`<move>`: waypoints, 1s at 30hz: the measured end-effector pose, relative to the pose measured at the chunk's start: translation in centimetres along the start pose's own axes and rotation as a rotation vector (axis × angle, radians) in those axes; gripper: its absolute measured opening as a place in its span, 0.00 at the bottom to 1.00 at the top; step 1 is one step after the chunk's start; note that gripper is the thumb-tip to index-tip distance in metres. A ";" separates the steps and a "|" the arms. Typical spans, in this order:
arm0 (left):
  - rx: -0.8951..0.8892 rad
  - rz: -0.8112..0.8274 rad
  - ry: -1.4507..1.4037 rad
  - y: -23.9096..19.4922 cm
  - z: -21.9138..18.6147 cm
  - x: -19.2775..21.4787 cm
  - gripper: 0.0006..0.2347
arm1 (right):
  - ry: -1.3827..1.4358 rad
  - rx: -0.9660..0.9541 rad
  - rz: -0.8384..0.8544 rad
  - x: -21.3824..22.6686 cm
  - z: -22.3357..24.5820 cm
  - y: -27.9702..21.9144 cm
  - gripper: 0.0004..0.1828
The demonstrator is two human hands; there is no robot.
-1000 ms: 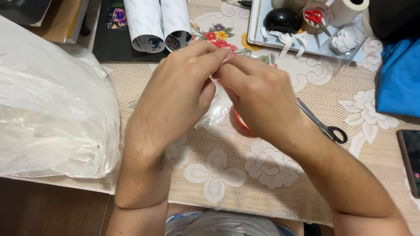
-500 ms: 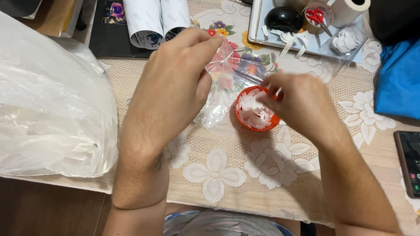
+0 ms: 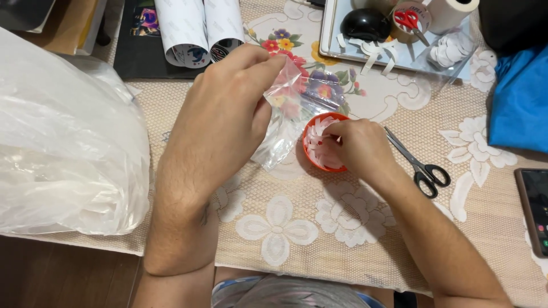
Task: Peeling small white adhesive labels from their backing and collecting them in a red bowl.
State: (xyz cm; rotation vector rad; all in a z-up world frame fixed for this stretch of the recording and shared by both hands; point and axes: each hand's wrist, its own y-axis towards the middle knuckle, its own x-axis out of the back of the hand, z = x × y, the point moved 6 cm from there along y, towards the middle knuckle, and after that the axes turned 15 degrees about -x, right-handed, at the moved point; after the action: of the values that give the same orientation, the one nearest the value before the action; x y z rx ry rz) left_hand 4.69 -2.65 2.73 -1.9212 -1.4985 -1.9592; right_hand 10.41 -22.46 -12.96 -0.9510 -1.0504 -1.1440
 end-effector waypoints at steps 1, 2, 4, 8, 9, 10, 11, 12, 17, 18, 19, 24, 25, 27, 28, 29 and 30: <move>0.000 0.001 -0.002 0.1 0.0 0.0 0.19 | 0.000 -0.002 0.001 0.9 -0.1 -0.1 0.08; -0.001 0.003 -0.008 0.1 0.0 -0.1 0.19 | 0.173 -0.064 0.084 1.6 -0.6 0.0 0.05; -0.003 0.002 -0.015 0.2 0.0 -0.2 0.19 | 0.344 -0.127 0.165 2.9 -1.2 0.0 0.08; -0.008 0.016 -0.012 0.3 -0.1 -0.4 0.17 | 0.755 -0.382 0.403 2.9 -3.9 -0.2 0.06; 0.005 0.028 -0.003 0.3 0.0 -0.4 0.17 | 0.896 -0.380 0.431 2.9 -4.5 -0.2 0.05; 0.005 0.028 -0.003 0.2 0.0 -0.5 0.17 | 0.895 -0.380 0.430 2.0 -5.7 0.1 0.05; 0.001 0.022 0.000 0.2 0.0 -0.5 0.18 | 1.058 -0.265 0.490 1.3 -6.1 0.4 0.05; -0.002 0.016 0.002 0.2 -0.1 -0.6 0.18 | 1.216 -0.145 0.552 0.8 -6.5 0.7 0.05; 0.006 0.032 -0.004 0.3 -0.1 -0.7 0.20 | 1.480 -0.230 0.627 -0.8 -8.3 1.0 0.08; 0.009 0.037 -0.001 0.3 0.0 -0.7 0.20 | 1.531 -0.234 0.653 -0.9 -8.4 1.0 0.09; 0.007 0.037 0.000 0.4 -0.2 -0.9 0.20 | 1.532 -0.233 0.652 -0.7 -8.3 0.8 0.09; 0.044 0.131 -0.154 0.9 -1.1 -3.4 0.16 | 1.676 -0.204 0.631 1.3 -8.2 -0.5 0.09; 0.041 0.131 -0.154 1.1 -1.4 -4.1 0.16 | 1.677 -0.204 0.628 1.7 -8.1 -0.9 0.09; 0.027 0.024 -0.258 1.8 -2.0 -5.0 0.11 | 1.717 -0.080 0.621 3.3 -7.7 -1.8 0.09; 0.023 0.024 -0.258 1.9 -3.2 -5.2 0.11 | 1.717 -0.078 0.616 4.0 -7.1 -2.6 0.09; 0.167 -0.129 -0.576 1.9 -3.5 -5.3 0.16 | 1.670 -0.026 0.466 5.2 -6.9 -3.3 0.09; 0.313 -0.280 -0.894 1.7 -3.9 -5.7 0.22 | 1.617 0.024 0.316 6.5 -6.6 -4.0 0.09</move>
State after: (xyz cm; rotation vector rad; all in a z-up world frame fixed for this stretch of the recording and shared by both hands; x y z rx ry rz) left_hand 4.13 -9.27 0.10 -2.6730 -2.1616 -0.7799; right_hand 8.02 -31.00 -8.04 0.0416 0.3943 -1.1565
